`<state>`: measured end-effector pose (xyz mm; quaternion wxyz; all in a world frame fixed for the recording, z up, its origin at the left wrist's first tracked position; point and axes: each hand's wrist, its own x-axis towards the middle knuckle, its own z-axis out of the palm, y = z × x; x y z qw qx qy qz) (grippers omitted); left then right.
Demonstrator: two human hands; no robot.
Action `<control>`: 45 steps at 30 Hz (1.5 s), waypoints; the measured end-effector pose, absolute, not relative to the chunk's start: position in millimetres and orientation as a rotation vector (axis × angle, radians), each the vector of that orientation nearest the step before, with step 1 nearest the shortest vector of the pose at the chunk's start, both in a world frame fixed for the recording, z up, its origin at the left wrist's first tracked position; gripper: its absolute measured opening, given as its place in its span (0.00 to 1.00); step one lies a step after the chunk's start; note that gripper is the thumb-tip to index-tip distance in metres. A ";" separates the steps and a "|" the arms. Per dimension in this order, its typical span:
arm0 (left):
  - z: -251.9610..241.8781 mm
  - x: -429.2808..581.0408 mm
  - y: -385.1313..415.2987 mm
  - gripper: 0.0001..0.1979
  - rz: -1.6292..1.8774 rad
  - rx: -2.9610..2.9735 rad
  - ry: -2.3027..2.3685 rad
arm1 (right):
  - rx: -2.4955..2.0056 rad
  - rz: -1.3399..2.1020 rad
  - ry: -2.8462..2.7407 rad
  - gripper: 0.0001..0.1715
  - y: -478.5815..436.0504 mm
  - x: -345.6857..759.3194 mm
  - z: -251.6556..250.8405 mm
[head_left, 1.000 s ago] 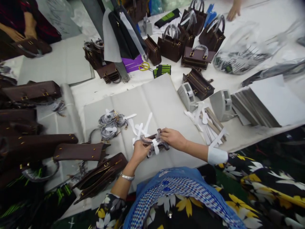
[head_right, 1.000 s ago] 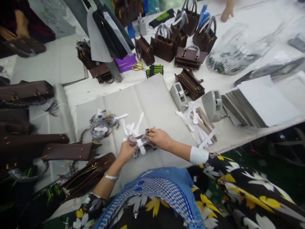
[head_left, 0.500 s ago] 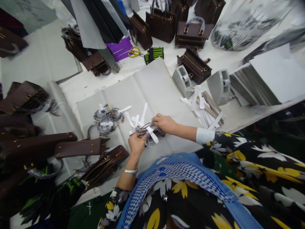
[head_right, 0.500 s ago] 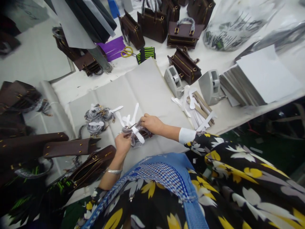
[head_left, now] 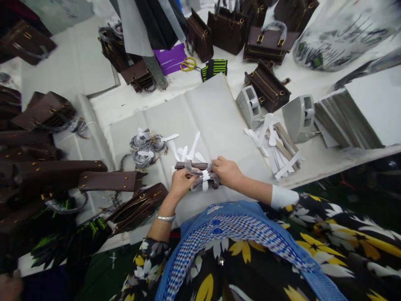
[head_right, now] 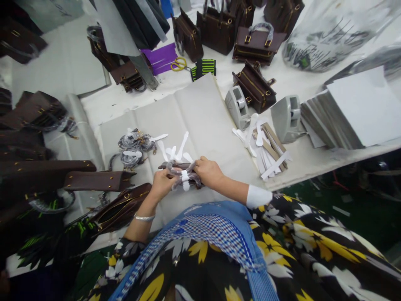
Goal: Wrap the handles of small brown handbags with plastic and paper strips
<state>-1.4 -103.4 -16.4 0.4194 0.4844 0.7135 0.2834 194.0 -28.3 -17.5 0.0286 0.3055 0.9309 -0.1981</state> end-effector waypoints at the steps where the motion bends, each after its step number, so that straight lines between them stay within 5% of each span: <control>1: -13.6 -4.6 -104.0 0.10 0.633 1.319 1.715 | 0.953 -0.624 2.858 0.10 -34.9 200.8 -12.9; 9: -28.4 -16.9 -136.0 0.13 0.494 1.624 1.841 | 1.136 -1.050 2.931 0.16 -28.2 218.0 23.7; 13: -33.6 -16.0 -138.8 0.12 0.648 1.606 1.854 | 0.568 -1.320 2.908 0.17 -8.9 178.3 7.7; 20: -27.0 17.5 -192.8 0.17 1.387 0.942 2.306 | 0.218 -0.557 2.784 0.25 11.6 137.7 -2.2; 27: -62.4 88.8 -203.7 0.55 1.323 0.444 1.679 | 0.491 -0.530 2.762 0.22 4.6 141.2 -1.4; 31: -56.4 72.2 -166.2 0.64 1.290 0.720 1.714 | 1.034 -0.713 2.656 0.18 -23.2 161.9 -13.3; 36: -50.4 22.0 -145.1 0.55 1.090 1.265 1.633 | 1.293 -1.281 2.415 0.24 -56.3 206.9 -8.7; 41: -59.9 18.1 -155.5 0.41 1.066 1.064 1.901 | 1.449 -0.938 3.018 0.17 -49.2 222.1 15.3; 45: -65.8 29.2 -159.4 0.35 1.080 1.007 1.868 | 1.141 -1.098 3.164 0.20 -17.7 201.7 8.9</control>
